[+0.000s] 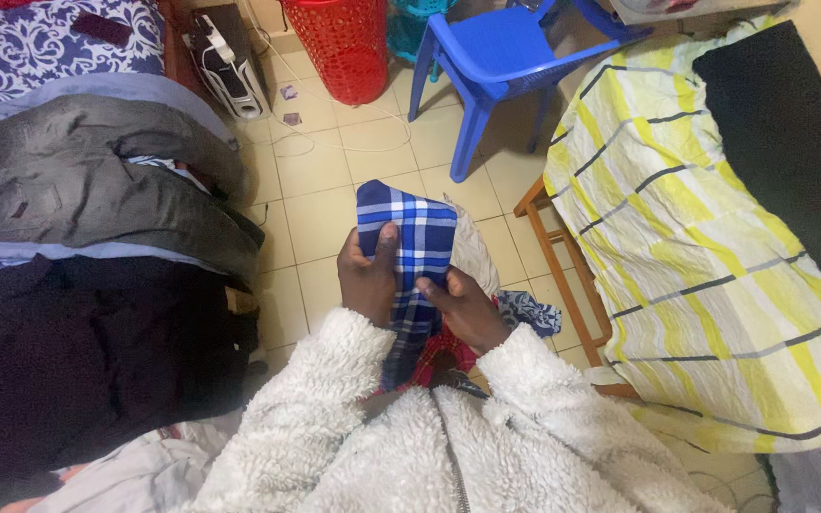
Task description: The person picks up a blue and white checkered cloth and a black cloth from a pile, then folds the blue and white checkered cloth by hand.
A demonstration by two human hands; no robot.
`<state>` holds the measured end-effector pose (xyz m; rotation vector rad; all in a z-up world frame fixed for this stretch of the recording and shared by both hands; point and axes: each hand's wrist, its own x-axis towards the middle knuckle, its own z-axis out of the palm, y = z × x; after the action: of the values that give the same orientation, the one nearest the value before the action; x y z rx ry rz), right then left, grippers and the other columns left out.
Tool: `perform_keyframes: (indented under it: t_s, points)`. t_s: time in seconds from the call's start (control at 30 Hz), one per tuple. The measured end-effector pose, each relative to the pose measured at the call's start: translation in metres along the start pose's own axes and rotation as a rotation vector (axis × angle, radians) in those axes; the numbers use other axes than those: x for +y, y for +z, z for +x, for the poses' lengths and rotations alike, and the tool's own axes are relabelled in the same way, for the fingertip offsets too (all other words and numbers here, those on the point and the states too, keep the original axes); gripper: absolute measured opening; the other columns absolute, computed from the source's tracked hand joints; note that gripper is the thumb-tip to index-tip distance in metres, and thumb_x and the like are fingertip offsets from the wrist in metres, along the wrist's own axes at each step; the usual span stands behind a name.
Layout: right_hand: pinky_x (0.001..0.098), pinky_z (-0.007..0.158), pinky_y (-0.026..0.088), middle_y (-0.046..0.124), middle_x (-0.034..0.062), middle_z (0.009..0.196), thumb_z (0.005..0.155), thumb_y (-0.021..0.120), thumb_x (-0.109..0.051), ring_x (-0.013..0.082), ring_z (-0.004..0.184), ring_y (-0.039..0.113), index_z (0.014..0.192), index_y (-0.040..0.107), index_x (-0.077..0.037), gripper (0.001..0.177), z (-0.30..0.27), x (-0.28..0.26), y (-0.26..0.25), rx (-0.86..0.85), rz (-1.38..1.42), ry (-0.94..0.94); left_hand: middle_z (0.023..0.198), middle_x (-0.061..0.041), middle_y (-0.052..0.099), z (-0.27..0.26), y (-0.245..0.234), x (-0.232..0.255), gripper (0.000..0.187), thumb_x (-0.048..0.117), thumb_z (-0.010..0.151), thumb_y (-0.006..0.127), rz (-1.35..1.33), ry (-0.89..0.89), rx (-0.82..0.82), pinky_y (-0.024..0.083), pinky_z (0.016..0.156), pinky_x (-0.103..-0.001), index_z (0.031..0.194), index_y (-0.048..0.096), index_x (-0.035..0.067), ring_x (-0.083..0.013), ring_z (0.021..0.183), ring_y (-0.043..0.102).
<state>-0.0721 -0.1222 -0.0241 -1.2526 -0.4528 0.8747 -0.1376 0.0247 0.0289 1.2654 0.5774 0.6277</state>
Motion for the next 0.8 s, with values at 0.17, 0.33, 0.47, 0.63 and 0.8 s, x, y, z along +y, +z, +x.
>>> perform_keyframes:
  t_s: [0.17,0.33,0.47,0.63,0.8]
  points:
    - [0.0327,0.104,0.047,0.069,0.0067,0.124,0.098,0.067,-0.027,0.0156,0.113,0.063,0.134,0.058,0.000,0.045,-0.009,-0.012,0.007,0.116,0.058,-0.040,0.092,-0.004,0.073,-0.001,-0.002,-0.003,0.033,0.033,0.098,0.070,0.005,0.007,-0.054,0.055,0.074,-0.027,0.106,0.068,0.001,-0.0104,0.081,0.065]
    - [0.0345,0.105,0.047,0.067,0.0104,0.126,0.095,0.070,-0.029,0.0174,0.115,0.064,0.134,0.053,0.001,0.051,-0.019,-0.026,0.010,0.215,0.151,-0.112,0.111,-0.014,0.072,-0.002,-0.003,-0.007,0.062,0.033,0.095,0.071,-0.020,-0.028,-0.117,0.058,0.085,-0.031,0.140,0.042,0.002,-0.0170,0.097,0.069]
    - [0.0378,0.104,0.051,0.064,0.0169,0.123,0.092,0.075,-0.024,0.0220,0.113,0.064,0.135,0.042,0.001,0.060,-0.019,-0.025,0.002,0.384,0.187,-0.175,0.134,-0.021,0.057,-0.015,-0.002,-0.001,0.104,0.019,0.087,0.079,0.019,0.149,-0.338,0.054,0.099,-0.036,0.160,0.007,0.008,-0.0261,0.118,0.063]
    - [0.0367,0.101,0.051,0.061,0.0170,0.126,0.092,0.075,-0.018,0.0212,0.114,0.061,0.144,0.035,-0.003,0.067,-0.025,-0.025,-0.002,0.447,0.195,-0.285,0.148,-0.019,0.049,-0.031,-0.001,0.018,0.109,-0.002,0.074,0.086,0.313,0.232,-0.525,0.050,0.103,-0.036,0.159,0.019,0.009,-0.0262,0.129,0.056]
    - [0.0358,0.102,0.053,0.056,0.0141,0.135,0.092,0.072,-0.026,0.0189,0.118,0.061,0.154,0.028,-0.008,0.078,-0.038,-0.035,0.000,0.424,0.049,-0.257,0.126,-0.011,0.071,-0.035,0.001,0.025,0.083,-0.006,0.073,0.083,0.289,-0.021,-0.494,0.059,0.092,-0.029,0.147,0.048,0.010,-0.0174,0.110,0.070]
